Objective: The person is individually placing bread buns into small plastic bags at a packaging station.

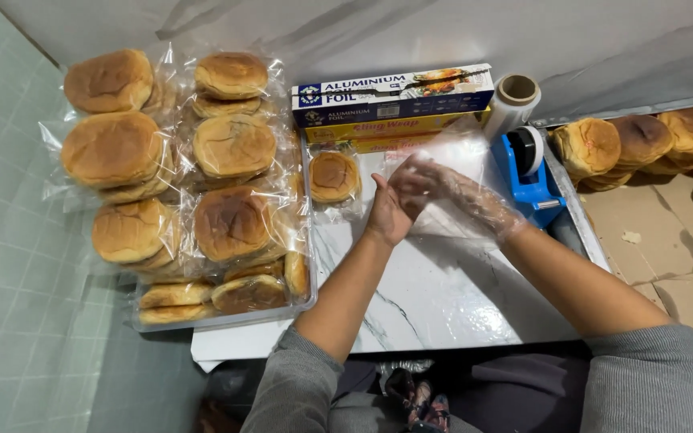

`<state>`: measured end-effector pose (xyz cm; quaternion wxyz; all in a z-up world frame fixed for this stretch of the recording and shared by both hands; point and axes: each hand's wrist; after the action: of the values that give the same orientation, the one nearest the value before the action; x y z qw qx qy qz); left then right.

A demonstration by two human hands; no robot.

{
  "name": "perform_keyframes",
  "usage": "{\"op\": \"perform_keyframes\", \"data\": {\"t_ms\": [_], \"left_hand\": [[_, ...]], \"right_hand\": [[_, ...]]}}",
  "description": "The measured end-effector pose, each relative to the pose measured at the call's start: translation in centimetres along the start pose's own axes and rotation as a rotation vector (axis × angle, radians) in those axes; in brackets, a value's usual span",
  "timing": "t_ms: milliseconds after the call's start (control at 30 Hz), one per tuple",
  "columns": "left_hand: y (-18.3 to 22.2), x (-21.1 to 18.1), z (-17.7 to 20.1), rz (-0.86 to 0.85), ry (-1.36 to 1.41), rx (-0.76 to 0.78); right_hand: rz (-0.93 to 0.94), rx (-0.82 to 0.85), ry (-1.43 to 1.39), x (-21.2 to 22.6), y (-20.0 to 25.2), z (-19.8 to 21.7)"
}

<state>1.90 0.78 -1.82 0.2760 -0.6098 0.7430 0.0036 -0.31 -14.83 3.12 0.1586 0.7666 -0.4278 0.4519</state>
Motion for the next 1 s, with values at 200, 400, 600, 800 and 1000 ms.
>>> {"op": "perform_keyframes", "data": {"t_ms": [200,400,600,800,1000], "left_hand": [[0.2,0.2,-0.5,0.034,-0.026,-0.014],[0.6,0.1,-1.4,0.046,-0.102,0.1],[0.9,-0.4,-3.3,0.049,-0.235,0.106],[0.2,-2.2,-2.7,-0.185,-0.73,-0.047],[1.7,-1.4,-3.9,-0.16,-1.222,0.202]], "right_hand": [[0.065,0.205,-0.002,-0.7,-0.6,3.1],[0.008,-0.011,0.073,-2.3,0.2,2.7],[-0.163,-0.02,0.204,-0.7,0.8,3.7],[-0.231,0.15,0.253,0.0,0.7,8.7],[-0.37,-0.087,0.492,-2.6,1.7,8.8]]}}
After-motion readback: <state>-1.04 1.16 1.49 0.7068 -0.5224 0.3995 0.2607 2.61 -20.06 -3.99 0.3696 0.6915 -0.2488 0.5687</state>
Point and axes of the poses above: each hand's wrist, its own y-axis away from the middle knuckle, its own z-axis out of the back of the hand, x = y × z, and after that the axes turned 12 degrees about -z, right-handed
